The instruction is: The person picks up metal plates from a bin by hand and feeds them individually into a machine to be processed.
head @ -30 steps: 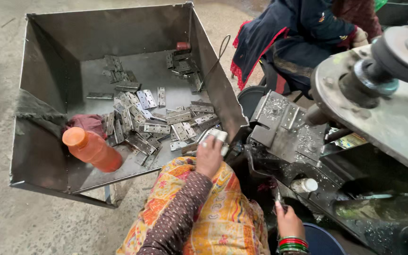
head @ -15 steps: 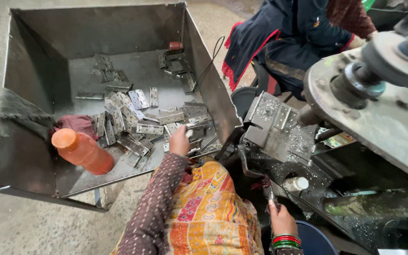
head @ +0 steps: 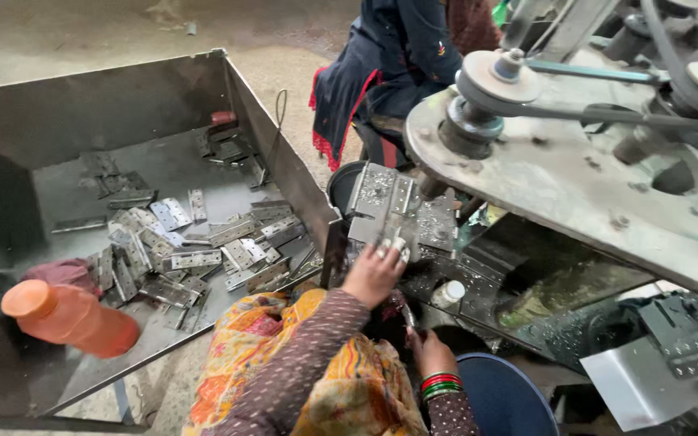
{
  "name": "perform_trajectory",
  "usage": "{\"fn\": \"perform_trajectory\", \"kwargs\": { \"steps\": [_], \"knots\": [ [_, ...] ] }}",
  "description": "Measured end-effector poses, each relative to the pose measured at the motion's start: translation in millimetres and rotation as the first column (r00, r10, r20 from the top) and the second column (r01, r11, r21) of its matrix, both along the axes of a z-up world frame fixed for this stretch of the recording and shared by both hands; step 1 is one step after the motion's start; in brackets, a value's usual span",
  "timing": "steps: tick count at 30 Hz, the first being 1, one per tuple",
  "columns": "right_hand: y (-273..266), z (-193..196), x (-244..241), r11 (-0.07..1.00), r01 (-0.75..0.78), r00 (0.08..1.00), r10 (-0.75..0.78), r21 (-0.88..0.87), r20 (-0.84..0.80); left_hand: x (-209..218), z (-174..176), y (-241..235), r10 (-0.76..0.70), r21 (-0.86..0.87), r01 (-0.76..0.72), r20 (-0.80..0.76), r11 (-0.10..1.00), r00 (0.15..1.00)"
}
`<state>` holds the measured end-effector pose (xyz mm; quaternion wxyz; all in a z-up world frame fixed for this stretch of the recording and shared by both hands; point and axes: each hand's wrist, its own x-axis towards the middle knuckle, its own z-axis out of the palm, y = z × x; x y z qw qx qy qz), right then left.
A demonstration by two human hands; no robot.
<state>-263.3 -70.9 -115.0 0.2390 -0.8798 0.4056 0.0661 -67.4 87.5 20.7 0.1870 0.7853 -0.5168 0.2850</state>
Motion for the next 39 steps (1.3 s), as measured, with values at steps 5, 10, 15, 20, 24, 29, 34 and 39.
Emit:
{"fn": "perform_trajectory", "kwargs": {
  "steps": [5,10,15,20,24,29,34,39],
  "knots": [
    [-1.8,-1.7,2.2,0.999,-0.029,0.998,0.027,-0.029,-0.064,-15.7,-19.0,-37.7,0.227,0.002,-0.233,-0.24,0.972,0.944],
    [6.8,10.1,10.4,0.989,-0.081,0.992,0.067,-0.127,-0.105,-0.7,-4.7,-44.3,0.314,0.194,-0.27,-0.251,0.943,0.916],
    [10.1,10.4,7.6,0.988,-0.085,0.993,0.074,-0.129,-0.088,16.8,1.6,-53.3,0.341,0.097,-0.327,-0.214,0.94,0.916],
    [36.0,-44.4,-8.7,0.996,0.068,0.98,-0.054,-0.065,0.191,18.5,-3.8,-54.9,0.348,0.164,-0.315,-0.246,0.935,0.905],
    [37.4,-66.8,-9.2,0.991,0.054,0.97,-0.023,-0.12,0.241,22.7,-5.0,-50.2,0.331,0.193,-0.285,-0.274,0.939,0.903],
    [19.2,-30.7,-7.0,0.999,-0.009,0.998,0.01,-0.031,0.062,25.5,-12.4,-57.8,0.316,0.077,-0.306,-0.205,0.949,0.926],
    [11.9,-15.1,-10.4,0.998,-0.055,0.998,0.055,-0.016,0.04,43.2,-24.8,-78.3,0.308,0.15,-0.277,-0.261,0.949,0.915],
    [32.8,-60.4,-7.4,0.995,0.039,0.972,-0.016,-0.093,0.235,53.6,-27.9,-80.2,0.332,0.086,-0.32,-0.244,0.943,0.911]
  ]
}}
